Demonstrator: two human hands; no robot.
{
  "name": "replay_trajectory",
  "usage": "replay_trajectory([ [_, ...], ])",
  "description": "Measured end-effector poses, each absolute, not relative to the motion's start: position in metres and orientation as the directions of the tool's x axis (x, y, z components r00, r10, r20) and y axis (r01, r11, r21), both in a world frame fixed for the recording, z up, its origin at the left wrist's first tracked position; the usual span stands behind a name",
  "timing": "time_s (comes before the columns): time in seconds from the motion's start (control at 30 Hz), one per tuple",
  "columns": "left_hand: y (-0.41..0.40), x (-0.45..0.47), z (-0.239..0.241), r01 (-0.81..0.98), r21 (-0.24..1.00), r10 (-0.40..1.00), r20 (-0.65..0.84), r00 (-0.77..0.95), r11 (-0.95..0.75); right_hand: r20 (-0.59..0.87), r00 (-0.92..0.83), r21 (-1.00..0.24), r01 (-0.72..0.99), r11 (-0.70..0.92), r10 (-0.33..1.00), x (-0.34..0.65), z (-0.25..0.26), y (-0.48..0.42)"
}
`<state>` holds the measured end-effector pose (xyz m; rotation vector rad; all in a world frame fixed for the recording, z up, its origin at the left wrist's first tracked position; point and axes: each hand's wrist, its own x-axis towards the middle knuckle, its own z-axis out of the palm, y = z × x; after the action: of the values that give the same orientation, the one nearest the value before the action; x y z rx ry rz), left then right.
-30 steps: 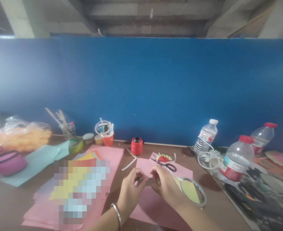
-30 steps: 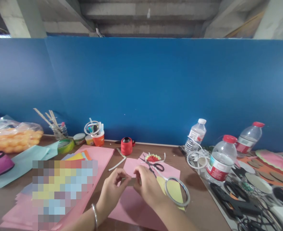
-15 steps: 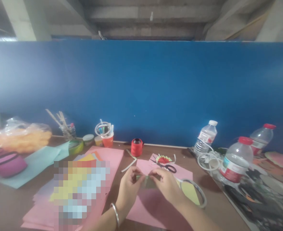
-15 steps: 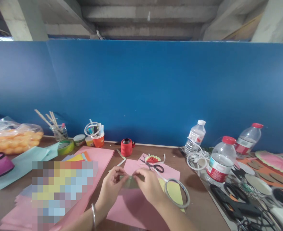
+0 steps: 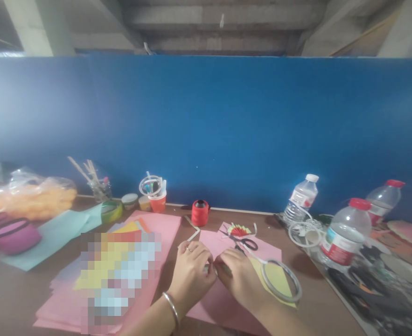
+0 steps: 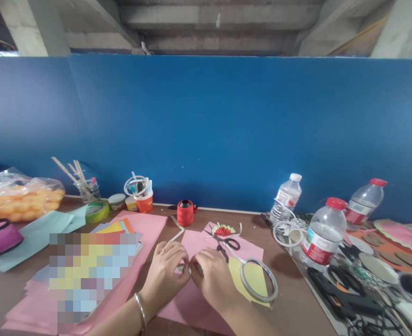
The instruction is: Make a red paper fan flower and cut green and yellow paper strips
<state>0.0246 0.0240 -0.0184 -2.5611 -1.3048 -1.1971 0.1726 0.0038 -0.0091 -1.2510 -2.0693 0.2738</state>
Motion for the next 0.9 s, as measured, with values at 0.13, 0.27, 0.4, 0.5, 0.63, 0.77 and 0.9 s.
replay_trajectory([
  [0.13,0.024,0.024,-0.016,0.722,0.275,0.675,0.652,0.345,-0.635,0.457,-0.330,-0.494,0.677,0.545,0.826,0.175,-0.008,0.006],
  [0.27,0.023,0.023,-0.014,0.739,0.277,0.689,0.644,0.331,-0.614,0.471,-0.341,-0.505,0.652,0.566,0.814,0.180,-0.008,0.010],
  [0.4,0.030,0.016,-0.016,0.738,0.360,0.751,0.592,0.292,-0.571,0.476,-0.286,-0.555,0.636,0.536,0.832,0.192,-0.010,0.016],
  [0.5,0.039,0.007,-0.020,0.703,0.546,0.851,0.500,0.162,-0.455,0.474,-0.185,-0.618,0.627,0.475,0.861,0.203,-0.012,0.023],
  [0.63,0.044,0.005,-0.023,0.651,0.650,0.891,0.445,0.092,-0.392,0.356,-0.026,-0.763,0.569,0.306,0.934,0.209,-0.017,0.031],
  [0.77,0.035,0.017,-0.025,0.399,0.846,0.935,0.310,0.171,-0.354,0.240,-0.083,-0.806,0.538,0.246,0.967,0.200,-0.023,0.031],
  [0.9,0.032,0.023,-0.029,0.370,0.880,0.948,0.229,0.219,-0.298,0.218,-0.148,-0.798,0.541,0.263,0.965,0.190,-0.020,0.024],
])
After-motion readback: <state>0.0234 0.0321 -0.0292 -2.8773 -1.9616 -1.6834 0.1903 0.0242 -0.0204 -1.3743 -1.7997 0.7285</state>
